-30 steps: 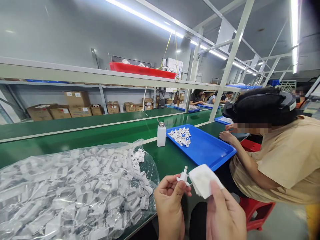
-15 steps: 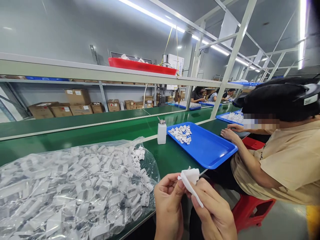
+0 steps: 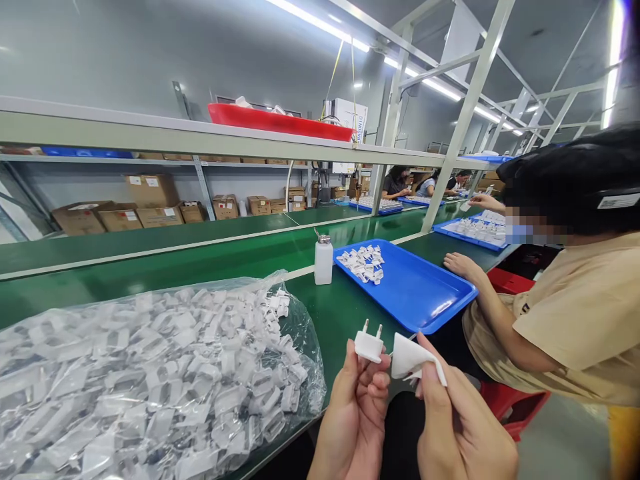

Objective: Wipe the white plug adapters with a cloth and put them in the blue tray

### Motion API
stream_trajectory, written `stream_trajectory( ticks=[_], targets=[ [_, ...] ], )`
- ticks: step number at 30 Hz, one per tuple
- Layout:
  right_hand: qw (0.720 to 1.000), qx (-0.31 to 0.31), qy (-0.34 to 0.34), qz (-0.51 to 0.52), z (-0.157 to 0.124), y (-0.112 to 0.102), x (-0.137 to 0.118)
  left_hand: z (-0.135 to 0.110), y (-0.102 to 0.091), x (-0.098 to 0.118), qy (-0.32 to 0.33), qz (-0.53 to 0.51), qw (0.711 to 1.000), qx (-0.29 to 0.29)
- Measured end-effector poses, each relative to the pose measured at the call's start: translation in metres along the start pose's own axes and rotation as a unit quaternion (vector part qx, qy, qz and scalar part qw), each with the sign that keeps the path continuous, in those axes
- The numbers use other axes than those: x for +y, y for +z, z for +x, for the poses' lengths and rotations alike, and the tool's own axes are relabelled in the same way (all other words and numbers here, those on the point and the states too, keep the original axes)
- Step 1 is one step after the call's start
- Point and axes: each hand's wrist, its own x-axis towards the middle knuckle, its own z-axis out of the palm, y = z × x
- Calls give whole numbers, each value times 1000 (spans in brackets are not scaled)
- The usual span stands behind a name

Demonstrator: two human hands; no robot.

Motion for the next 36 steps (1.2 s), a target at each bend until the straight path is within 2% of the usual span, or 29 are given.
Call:
stream_trajectory(
  ticks=[3, 6, 9, 11, 13, 15, 18, 21, 22, 23, 25, 27, 28, 30, 32, 34, 36],
  targets=[
    [999, 19, 42, -24, -1, 2, -5, 1, 0, -3, 2, 2, 1000, 13],
    [995, 73, 37, -53, -1, 4, -5, 0, -1, -9, 56, 48, 997, 6],
    [996, 68, -46, -27, -1, 6, -3, -2, -3, -15, 109, 99, 989, -30],
    [991, 18, -128, 31, -1, 7, -1, -3, -5, -18, 118, 125, 983, -61],
    [981, -33, -175, 80, 0, 7, 2, -5, -6, -18, 115, 141, 980, -80],
    [979, -71, -164, 97, 0, 5, 4, -6, -7, -17, 118, 152, 978, -82],
    [984, -108, -98, 107, 1, 2, 6, -5, -9, -15, 135, 163, 975, -66],
    [975, -169, -34, 139, 4, -2, 12, -4, -8, -14, 140, 172, 974, -48],
    [974, -170, -8, 150, 4, -3, 16, -4, -6, -13, 133, 171, 975, -40],
    [977, -148, 17, 152, 5, -3, 19, -4, -4, -12, 124, 165, 978, -32],
    [992, -43, 56, 108, 6, -3, 23, -5, 1, -9, 105, 143, 984, -16],
    [996, 65, 49, 29, 6, -2, 22, -7, 5, -7, 94, 124, 988, -8],
    [996, 80, 26, 0, 6, -1, 19, -8, 7, -6, 93, 120, 988, -7],
    [998, 52, -42, -1, 5, 1, 12, -9, 7, -6, 94, 125, 988, -9],
    [993, -23, -101, 54, 2, 2, 5, -8, 4, -8, 96, 140, 985, -23],
    [984, -87, -107, 111, -1, 3, 3, -7, -1, -9, 98, 154, 982, -43],
    [977, -135, -64, 149, -3, 1, 6, -6, -4, -9, 107, 164, 979, -54]
  ],
)
